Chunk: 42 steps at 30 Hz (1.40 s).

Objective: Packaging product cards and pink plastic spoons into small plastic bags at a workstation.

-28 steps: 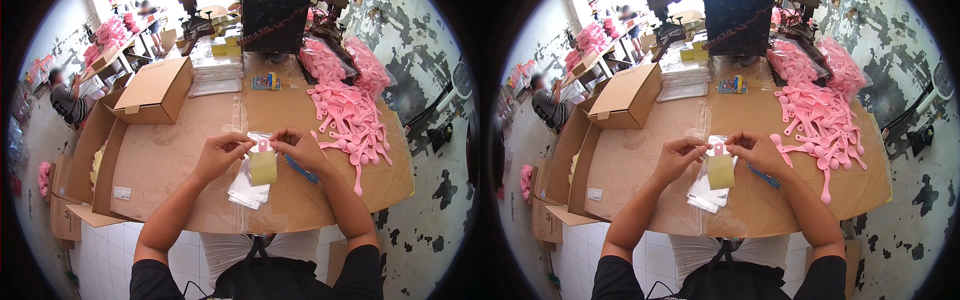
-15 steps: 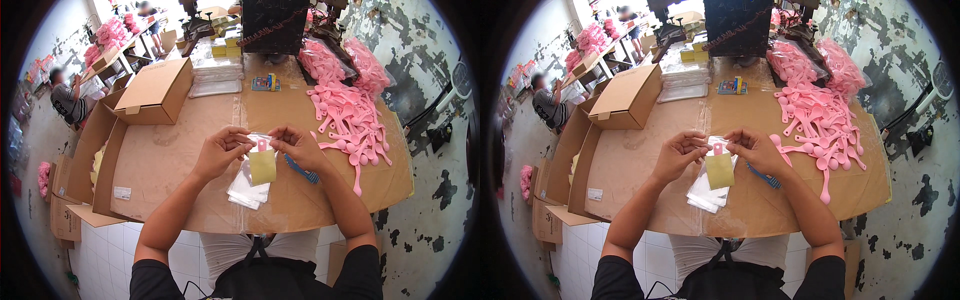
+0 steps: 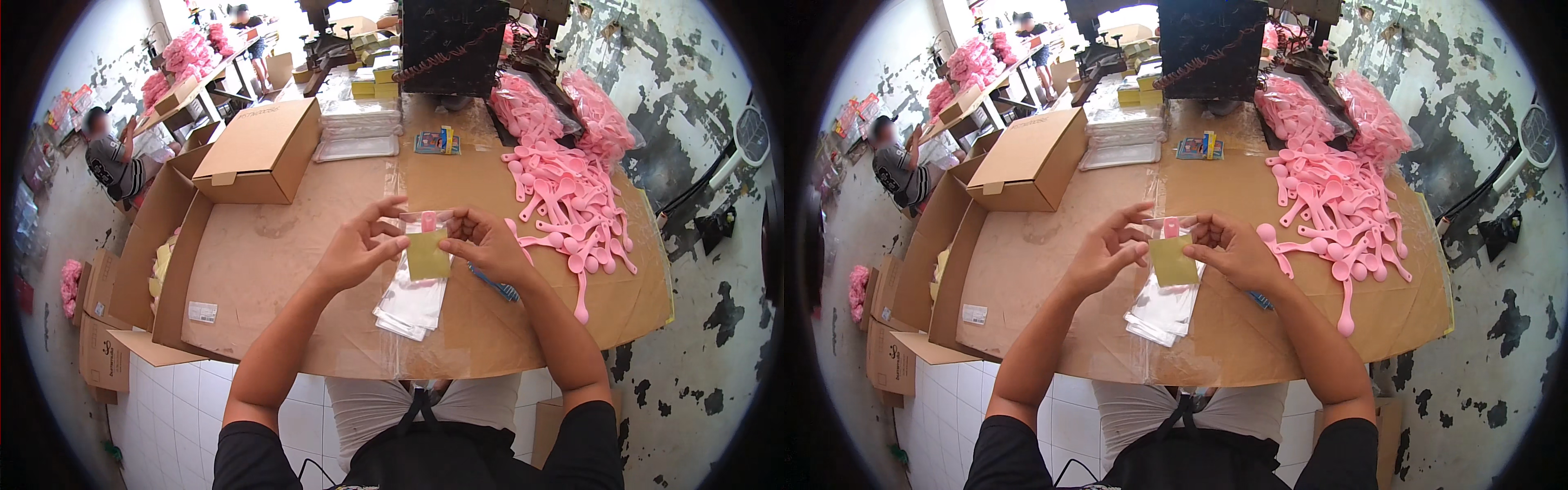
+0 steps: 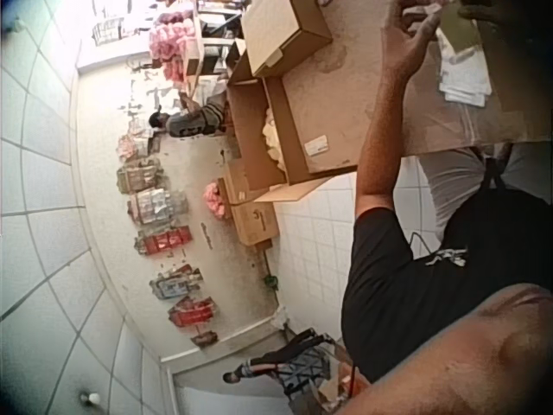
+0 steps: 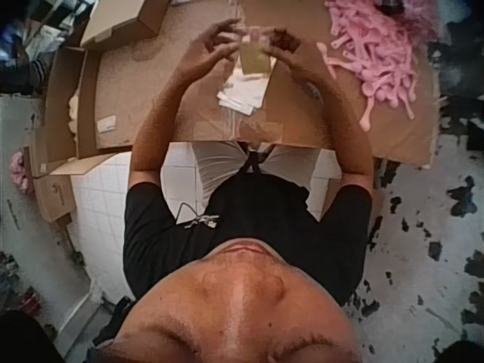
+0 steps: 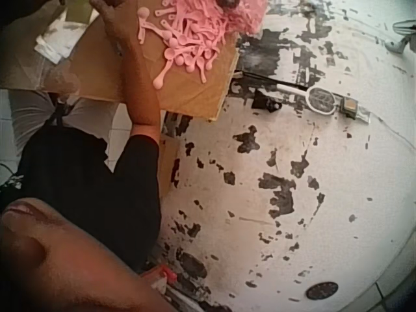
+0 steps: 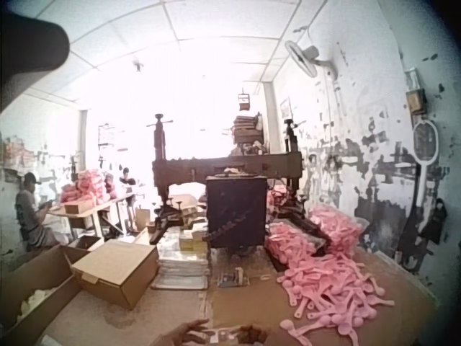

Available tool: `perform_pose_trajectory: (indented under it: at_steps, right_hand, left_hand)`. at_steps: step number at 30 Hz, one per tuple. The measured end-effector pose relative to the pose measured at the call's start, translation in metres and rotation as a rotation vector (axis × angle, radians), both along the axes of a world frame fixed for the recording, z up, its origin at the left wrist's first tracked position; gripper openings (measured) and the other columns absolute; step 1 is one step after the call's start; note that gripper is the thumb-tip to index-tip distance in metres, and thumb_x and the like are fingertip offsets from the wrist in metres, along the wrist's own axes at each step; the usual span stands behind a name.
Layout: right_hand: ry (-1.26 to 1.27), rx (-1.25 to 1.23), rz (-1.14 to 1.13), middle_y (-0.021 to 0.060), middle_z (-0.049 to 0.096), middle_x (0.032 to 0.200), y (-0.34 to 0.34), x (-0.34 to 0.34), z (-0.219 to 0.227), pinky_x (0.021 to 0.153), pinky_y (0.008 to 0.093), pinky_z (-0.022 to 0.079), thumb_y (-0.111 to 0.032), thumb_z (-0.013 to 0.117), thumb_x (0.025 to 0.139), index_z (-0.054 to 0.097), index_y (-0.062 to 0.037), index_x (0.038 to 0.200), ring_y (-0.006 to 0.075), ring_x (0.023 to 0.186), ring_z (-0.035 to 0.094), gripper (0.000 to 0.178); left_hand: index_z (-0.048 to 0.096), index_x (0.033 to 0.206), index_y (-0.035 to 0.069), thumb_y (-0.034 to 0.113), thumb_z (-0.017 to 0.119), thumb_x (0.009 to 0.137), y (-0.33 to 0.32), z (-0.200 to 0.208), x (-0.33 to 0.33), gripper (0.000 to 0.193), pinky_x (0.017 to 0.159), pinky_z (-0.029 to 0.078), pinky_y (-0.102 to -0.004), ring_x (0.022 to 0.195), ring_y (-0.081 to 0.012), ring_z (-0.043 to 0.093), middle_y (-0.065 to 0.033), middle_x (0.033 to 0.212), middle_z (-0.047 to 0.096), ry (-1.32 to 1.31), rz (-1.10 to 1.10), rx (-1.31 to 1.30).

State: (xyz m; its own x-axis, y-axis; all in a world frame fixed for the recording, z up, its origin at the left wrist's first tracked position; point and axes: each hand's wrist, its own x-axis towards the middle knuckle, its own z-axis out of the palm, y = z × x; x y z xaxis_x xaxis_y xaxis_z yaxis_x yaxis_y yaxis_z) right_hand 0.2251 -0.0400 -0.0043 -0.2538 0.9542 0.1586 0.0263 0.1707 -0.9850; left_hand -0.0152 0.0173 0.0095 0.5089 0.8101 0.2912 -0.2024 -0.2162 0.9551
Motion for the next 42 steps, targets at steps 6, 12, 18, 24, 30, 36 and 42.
perform_pose_trajectory:
  at_steps: [6,12,18,24,30,36,42]
  right_hand:
    - [0.095,0.141,-0.181,0.0050,0.067,0.102,-0.004,-0.010,-0.005,0.085,0.0275,0.051,-0.011,0.069,0.094,0.060,-0.0016,0.127,0.0123,0.096,0.063,0.035]
    - [-0.482,0.198,-0.257,0.0061,0.066,0.113,-0.003,-0.004,-0.005,0.089,0.0311,0.048,-0.016,0.069,0.092,0.067,-0.0041,0.115,0.0173,0.103,0.062,0.026]
    - [-0.767,0.457,-0.244,0.0086,0.063,0.103,-0.008,-0.011,-0.001,0.085,0.0348,0.048,-0.015,0.074,0.085,0.071,-0.0071,0.103,0.0258,0.099,0.060,0.020]
    - [-0.817,0.384,-0.137,0.0076,0.061,0.094,-0.009,-0.007,-0.011,0.089,0.0409,0.043,-0.014,0.075,0.081,0.071,-0.0060,0.091,0.0278,0.097,0.056,0.013]
    - [-0.852,0.532,-0.245,0.0056,0.061,0.092,-0.006,-0.016,-0.014,0.091,0.0398,0.041,-0.015,0.075,0.082,0.071,-0.0088,0.091,0.0259,0.099,0.056,0.012]
    - [-0.742,0.665,-0.384,0.0056,0.062,0.104,-0.010,-0.020,0.000,0.093,0.0394,0.041,-0.016,0.076,0.081,0.071,-0.0098,0.091,0.0268,0.104,0.056,0.013]
    - [-0.805,0.609,-0.238,0.0060,0.062,0.107,-0.007,-0.002,-0.003,0.095,0.0408,0.042,-0.018,0.075,0.082,0.072,-0.0108,0.092,0.0259,0.107,0.056,0.013]
  left_hand:
    - [0.064,0.110,-0.001,0.014,0.066,0.096,0.041,0.009,-0.043,0.020,0.068,0.057,-0.0272,0.083,-0.0137,0.069,-0.0082,0.094,0.071,0.228,-0.143,-0.086]
    - [0.055,0.133,-0.002,0.027,0.051,0.099,0.113,0.014,-0.189,0.044,0.079,0.057,-0.0340,0.102,-0.0203,0.067,-0.0132,0.120,0.066,-1.037,0.089,-0.033]
    - [0.061,0.126,0.003,0.026,0.039,0.096,0.113,0.006,-0.186,0.044,0.078,0.055,-0.0346,0.102,-0.0213,0.067,-0.0136,0.128,0.066,-1.229,0.494,-0.214]
    - [0.067,0.114,0.003,0.026,0.051,0.100,0.068,0.007,-0.056,0.031,0.057,0.045,-0.0228,0.075,-0.0095,0.063,-0.0040,0.097,0.070,-0.161,0.349,-0.186]
    - [0.068,0.114,-0.001,0.021,0.072,0.093,0.010,-0.017,0.001,0.031,0.060,0.050,-0.0231,0.068,-0.0081,0.063,-0.0039,0.082,0.069,0.574,0.109,0.217]
    - [0.063,0.119,-0.007,0.017,0.075,0.091,0.010,-0.034,0.004,0.039,0.061,0.052,-0.0230,0.068,-0.0066,0.061,-0.0067,0.090,0.072,0.373,-0.033,-0.097]
    - [0.062,0.115,-0.006,0.012,0.066,0.098,0.016,-0.024,0.002,0.026,0.059,0.051,-0.0218,0.073,-0.0063,0.064,-0.0075,0.093,0.073,0.370,-0.080,-0.294]
